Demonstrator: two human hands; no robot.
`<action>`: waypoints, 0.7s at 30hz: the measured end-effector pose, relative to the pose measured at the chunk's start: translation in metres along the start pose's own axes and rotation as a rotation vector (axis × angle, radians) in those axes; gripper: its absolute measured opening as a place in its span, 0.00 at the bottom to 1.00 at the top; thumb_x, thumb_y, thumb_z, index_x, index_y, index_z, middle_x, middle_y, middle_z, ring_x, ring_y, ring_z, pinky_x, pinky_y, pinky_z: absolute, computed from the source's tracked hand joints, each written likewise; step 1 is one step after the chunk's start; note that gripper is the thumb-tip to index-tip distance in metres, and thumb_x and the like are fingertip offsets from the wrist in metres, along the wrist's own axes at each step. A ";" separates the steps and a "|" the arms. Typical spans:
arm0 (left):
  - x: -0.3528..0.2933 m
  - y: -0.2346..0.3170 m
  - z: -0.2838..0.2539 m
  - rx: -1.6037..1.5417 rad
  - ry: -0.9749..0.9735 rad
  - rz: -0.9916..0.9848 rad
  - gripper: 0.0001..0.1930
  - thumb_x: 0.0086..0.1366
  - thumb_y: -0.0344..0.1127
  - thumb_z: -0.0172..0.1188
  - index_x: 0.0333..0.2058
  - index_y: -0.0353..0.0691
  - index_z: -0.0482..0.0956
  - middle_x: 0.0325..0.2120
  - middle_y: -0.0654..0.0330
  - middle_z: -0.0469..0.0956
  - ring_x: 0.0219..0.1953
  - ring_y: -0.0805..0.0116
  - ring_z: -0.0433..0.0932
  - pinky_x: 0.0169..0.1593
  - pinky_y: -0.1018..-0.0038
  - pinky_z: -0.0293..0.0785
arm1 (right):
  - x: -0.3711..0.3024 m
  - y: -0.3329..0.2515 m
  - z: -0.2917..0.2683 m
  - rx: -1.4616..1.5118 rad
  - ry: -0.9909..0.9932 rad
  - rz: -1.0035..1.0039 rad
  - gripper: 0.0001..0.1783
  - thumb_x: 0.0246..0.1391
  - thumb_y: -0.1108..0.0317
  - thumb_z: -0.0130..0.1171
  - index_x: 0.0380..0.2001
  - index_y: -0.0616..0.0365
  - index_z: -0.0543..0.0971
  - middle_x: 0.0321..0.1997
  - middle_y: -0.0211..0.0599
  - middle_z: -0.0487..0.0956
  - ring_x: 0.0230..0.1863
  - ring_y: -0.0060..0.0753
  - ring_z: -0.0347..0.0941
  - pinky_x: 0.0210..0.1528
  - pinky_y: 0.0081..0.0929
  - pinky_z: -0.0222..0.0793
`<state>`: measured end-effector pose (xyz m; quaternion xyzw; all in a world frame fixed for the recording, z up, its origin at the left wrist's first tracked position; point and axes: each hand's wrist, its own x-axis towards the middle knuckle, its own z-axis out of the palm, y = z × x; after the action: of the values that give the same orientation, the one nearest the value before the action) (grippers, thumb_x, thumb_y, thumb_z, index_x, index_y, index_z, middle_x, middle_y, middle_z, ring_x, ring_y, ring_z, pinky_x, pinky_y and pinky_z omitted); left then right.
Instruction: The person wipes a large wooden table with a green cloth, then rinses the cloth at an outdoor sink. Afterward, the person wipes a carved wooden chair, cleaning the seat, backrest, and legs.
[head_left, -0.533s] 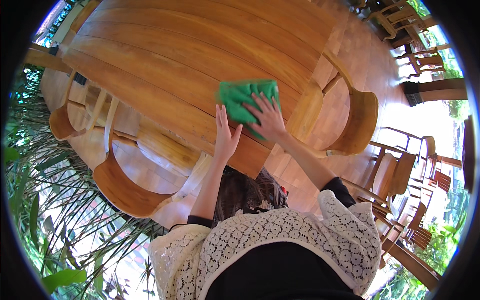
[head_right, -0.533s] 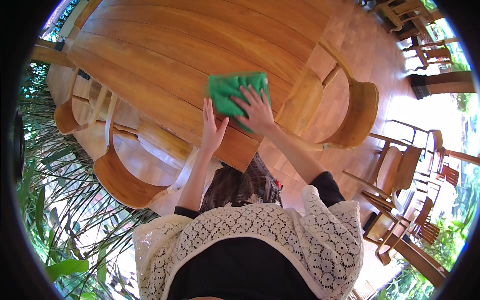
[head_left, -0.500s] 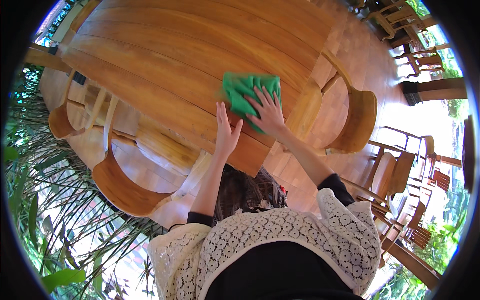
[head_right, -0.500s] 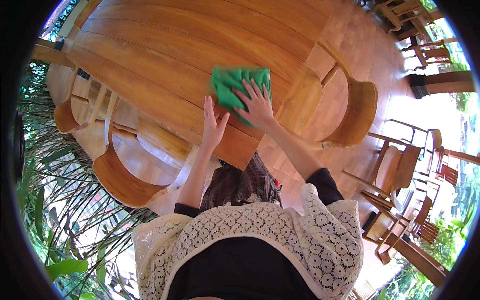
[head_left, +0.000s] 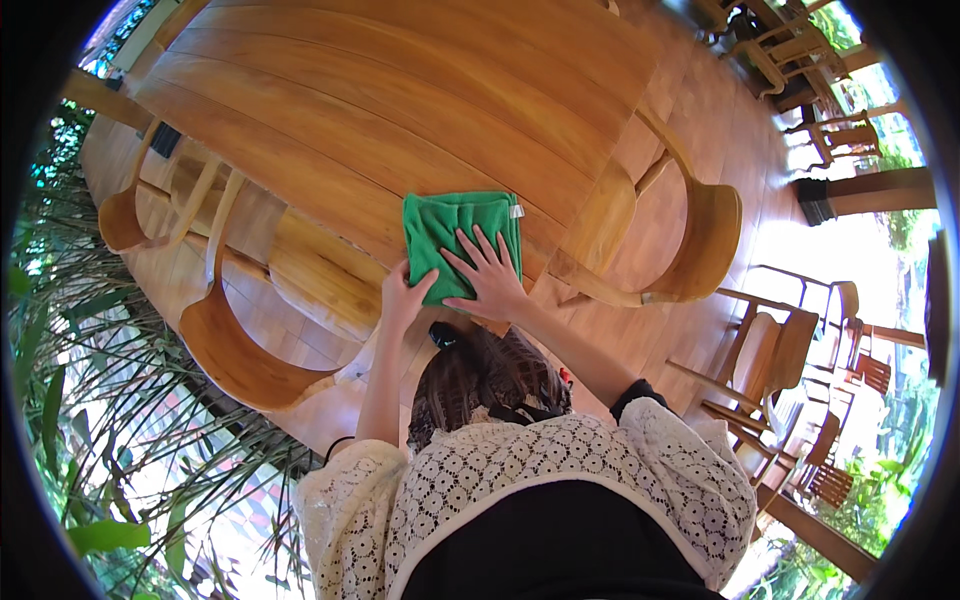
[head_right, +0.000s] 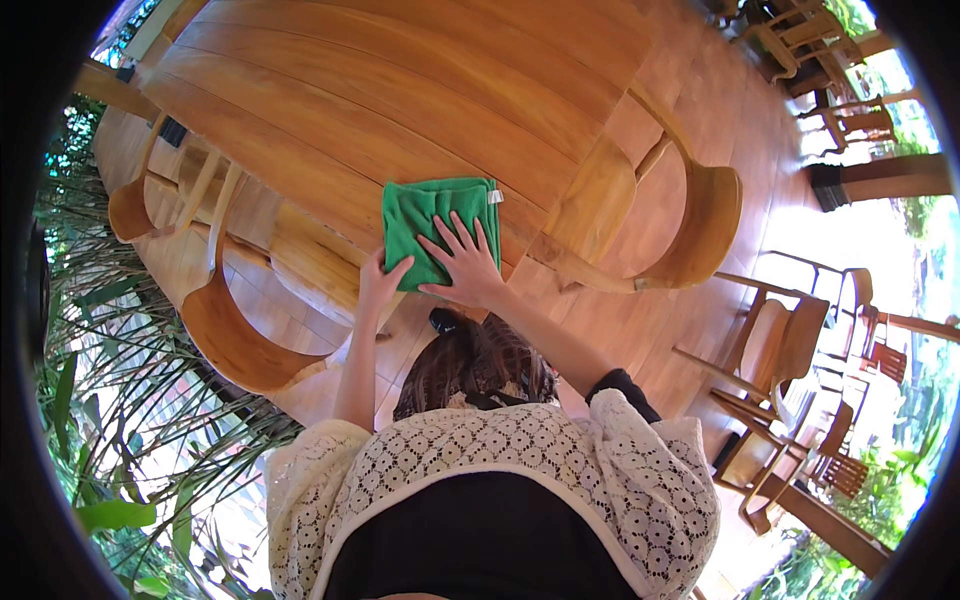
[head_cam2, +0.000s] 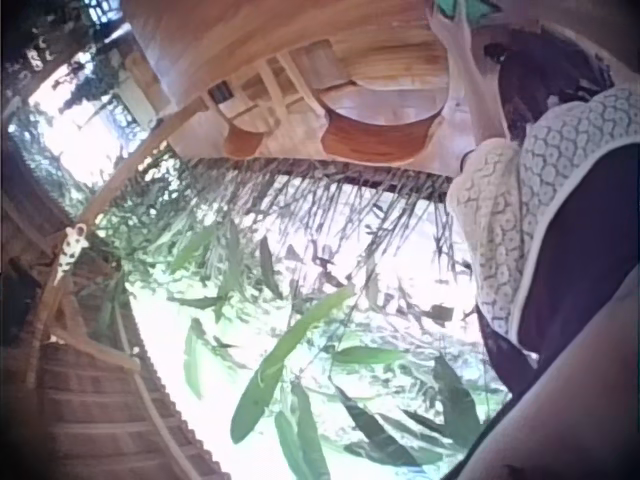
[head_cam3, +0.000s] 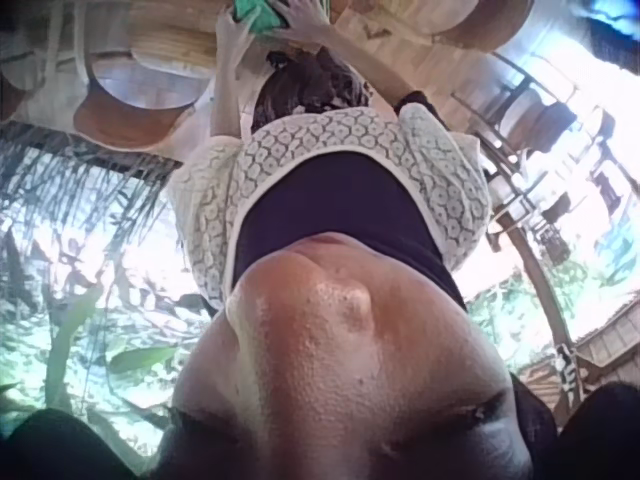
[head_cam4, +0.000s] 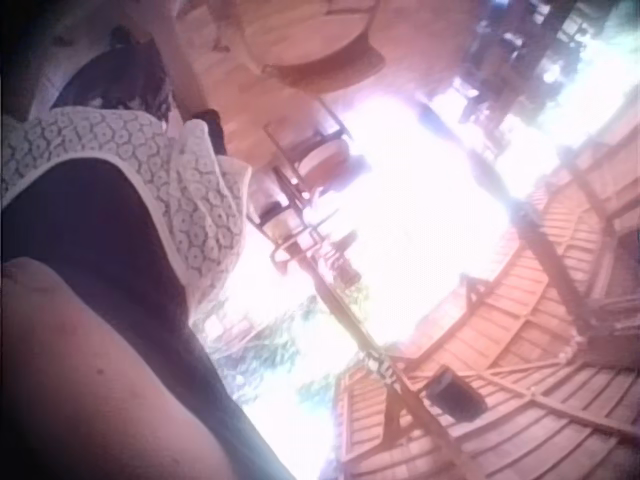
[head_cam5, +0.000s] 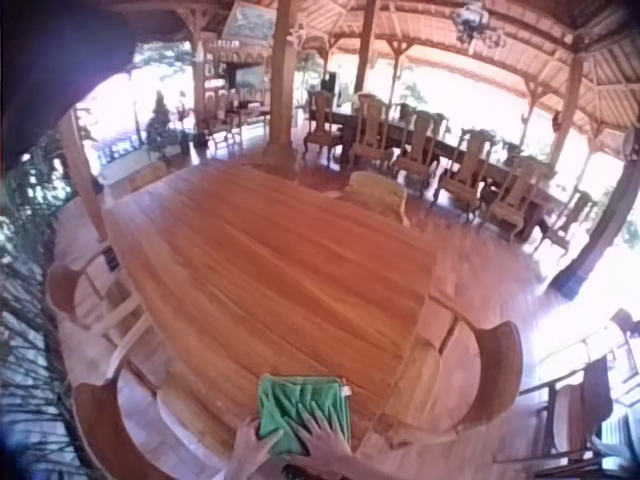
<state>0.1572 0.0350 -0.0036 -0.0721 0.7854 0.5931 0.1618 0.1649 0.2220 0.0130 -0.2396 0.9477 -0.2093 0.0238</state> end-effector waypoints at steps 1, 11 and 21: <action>-0.010 -0.010 0.003 -0.026 0.060 -0.030 0.20 0.50 0.40 0.62 0.35 0.31 0.69 0.34 0.49 0.72 0.36 0.66 0.73 0.37 0.74 0.68 | -0.006 0.002 -0.002 0.038 -0.014 0.056 0.40 0.44 0.35 0.43 0.58 0.44 0.56 0.64 0.41 0.47 0.65 0.49 0.36 0.62 0.50 0.30; -0.018 0.004 0.017 0.091 0.228 -0.118 0.23 0.58 0.49 0.51 0.40 0.30 0.67 0.28 0.49 0.75 0.34 0.60 0.74 0.38 0.70 0.67 | -0.032 0.021 0.005 0.200 0.193 0.481 0.29 0.41 0.57 0.59 0.44 0.58 0.63 0.43 0.45 0.63 0.48 0.46 0.60 0.47 0.41 0.56; -0.084 0.019 0.000 -0.774 0.303 -0.137 0.20 0.63 0.42 0.46 0.50 0.37 0.63 0.44 0.62 0.69 0.45 0.75 0.66 0.47 0.78 0.64 | -0.014 -0.006 0.017 1.191 0.025 0.493 0.16 0.48 0.68 0.54 0.39 0.52 0.62 0.38 0.32 0.69 0.40 0.26 0.67 0.41 0.25 0.64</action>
<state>0.2303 0.0339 0.0424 -0.2661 0.5128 0.8150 0.0444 0.1821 0.2173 -0.0011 0.0417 0.6969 -0.6906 0.1889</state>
